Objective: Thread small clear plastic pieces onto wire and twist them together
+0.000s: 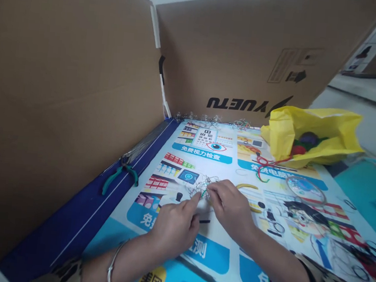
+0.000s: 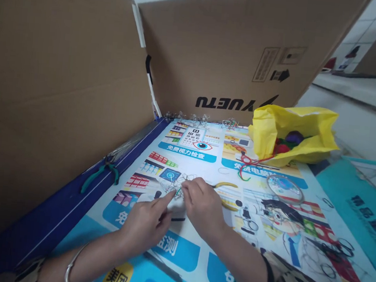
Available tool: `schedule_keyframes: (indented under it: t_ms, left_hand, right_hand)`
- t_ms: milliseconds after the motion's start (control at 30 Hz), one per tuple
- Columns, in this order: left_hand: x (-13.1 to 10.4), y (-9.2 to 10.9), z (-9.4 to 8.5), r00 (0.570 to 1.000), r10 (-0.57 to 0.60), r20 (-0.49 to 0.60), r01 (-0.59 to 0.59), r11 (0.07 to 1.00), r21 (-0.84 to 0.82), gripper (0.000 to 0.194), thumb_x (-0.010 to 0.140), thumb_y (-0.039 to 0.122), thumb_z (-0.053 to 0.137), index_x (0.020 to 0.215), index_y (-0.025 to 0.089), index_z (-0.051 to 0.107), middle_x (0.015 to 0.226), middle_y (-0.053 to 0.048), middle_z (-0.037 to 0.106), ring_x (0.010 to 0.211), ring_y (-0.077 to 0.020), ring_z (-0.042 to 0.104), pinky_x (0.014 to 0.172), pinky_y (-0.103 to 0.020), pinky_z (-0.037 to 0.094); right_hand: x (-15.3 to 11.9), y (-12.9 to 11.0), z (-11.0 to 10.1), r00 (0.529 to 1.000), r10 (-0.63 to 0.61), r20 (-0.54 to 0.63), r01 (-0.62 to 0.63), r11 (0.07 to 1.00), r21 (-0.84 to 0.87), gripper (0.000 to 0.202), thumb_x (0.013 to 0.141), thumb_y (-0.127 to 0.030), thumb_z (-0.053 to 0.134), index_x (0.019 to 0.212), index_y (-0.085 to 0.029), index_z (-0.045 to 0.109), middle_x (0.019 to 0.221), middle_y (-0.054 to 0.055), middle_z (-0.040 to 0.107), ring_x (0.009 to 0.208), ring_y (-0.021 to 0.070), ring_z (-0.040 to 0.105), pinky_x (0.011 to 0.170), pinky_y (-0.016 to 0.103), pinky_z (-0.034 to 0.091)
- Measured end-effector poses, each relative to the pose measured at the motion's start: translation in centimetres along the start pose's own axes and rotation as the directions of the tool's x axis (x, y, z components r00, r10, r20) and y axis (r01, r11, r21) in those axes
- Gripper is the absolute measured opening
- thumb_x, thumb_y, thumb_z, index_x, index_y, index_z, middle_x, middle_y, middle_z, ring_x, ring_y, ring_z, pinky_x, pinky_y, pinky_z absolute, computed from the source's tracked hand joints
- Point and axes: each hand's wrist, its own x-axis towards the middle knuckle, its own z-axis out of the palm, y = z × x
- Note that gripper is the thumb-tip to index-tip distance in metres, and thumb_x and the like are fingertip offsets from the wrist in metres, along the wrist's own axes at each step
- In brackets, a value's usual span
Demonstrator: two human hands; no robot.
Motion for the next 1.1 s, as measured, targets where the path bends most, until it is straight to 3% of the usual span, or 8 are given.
schedule_keyframes:
  t_ms: [167, 367, 1100]
  left_hand:
    - [-0.2, 0.5, 0.4, 0.988, -0.075, 0.131, 0.076, 0.997, -0.001, 0.065, 0.078, 0.023, 0.045, 0.138, 0.01, 0.025, 0.065, -0.005, 0.068, 0.05, -0.0205, 0.061, 0.046, -0.027, 0.039]
    - [-0.5, 0.7, 0.8, 0.981, -0.089, 0.17, 0.1, 0.993, -0.055, 0.071, 0.078, 0.022, 0.041, 0.141, 0.008, 0.012, 0.071, -0.007, 0.069, 0.053, -0.0208, 0.062, 0.045, -0.028, 0.037]
    - [-0.4, 1.3, 0.1, 0.971, -0.072, 0.229, 0.074, 0.997, 0.0, 0.07, 0.08, 0.026, 0.042, 0.142, 0.009, 0.013, 0.077, -0.01, 0.069, 0.057, -0.0243, 0.063, 0.052, -0.033, 0.047]
  right_hand:
    - [0.1, -0.1, -0.1, 1.0, -0.004, -0.011, 0.004, 1.0, -0.006, 0.02, 0.091, -0.024, 0.043, 0.085, -0.018, 0.061, 0.077, 0.005, 0.061, 0.072, 0.0157, 0.058, 0.066, 0.028, 0.048]
    - [0.1, -0.3, -0.1, 1.0, 0.0, -0.001, 0.0, 1.0, -0.002, 0.022, 0.091, -0.025, 0.042, 0.084, -0.018, 0.061, 0.076, 0.005, 0.061, 0.07, 0.0155, 0.058, 0.064, 0.027, 0.048]
    - [0.1, -0.4, -0.2, 0.999, -0.007, 0.034, 0.007, 1.0, 0.012, 0.02, 0.09, -0.025, 0.043, 0.086, -0.017, 0.061, 0.078, 0.005, 0.061, 0.074, 0.0167, 0.058, 0.068, 0.029, 0.049]
